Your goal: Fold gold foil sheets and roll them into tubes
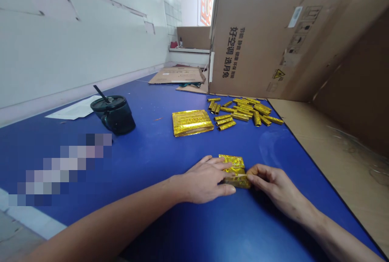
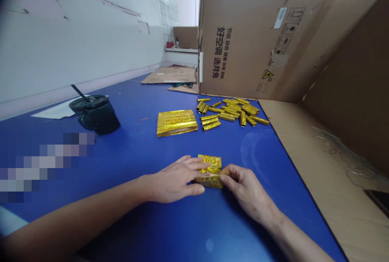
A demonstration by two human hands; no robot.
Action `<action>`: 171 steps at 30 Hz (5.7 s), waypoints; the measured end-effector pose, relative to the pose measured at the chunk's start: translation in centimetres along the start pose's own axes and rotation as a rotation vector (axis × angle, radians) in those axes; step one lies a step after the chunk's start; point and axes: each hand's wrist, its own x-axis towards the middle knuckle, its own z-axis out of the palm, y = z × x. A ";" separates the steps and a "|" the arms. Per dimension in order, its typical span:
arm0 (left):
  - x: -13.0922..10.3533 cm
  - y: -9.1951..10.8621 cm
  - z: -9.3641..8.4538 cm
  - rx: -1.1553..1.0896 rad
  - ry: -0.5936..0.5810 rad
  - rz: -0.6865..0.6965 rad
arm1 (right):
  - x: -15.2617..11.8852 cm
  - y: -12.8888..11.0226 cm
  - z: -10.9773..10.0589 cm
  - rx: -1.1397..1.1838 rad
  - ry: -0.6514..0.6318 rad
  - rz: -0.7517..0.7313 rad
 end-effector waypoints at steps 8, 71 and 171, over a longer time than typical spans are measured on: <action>0.5 0.3 0.8 -0.021 0.132 -0.074 | 1.0 0.0 0.1 -0.004 -0.037 0.059; -0.5 -0.3 0.6 0.132 -0.079 0.116 | 2.1 -0.9 0.6 -0.315 -0.016 0.192; -2.9 -0.8 -0.3 0.065 -0.133 0.089 | -3.7 0.5 1.0 -1.062 -0.162 -0.414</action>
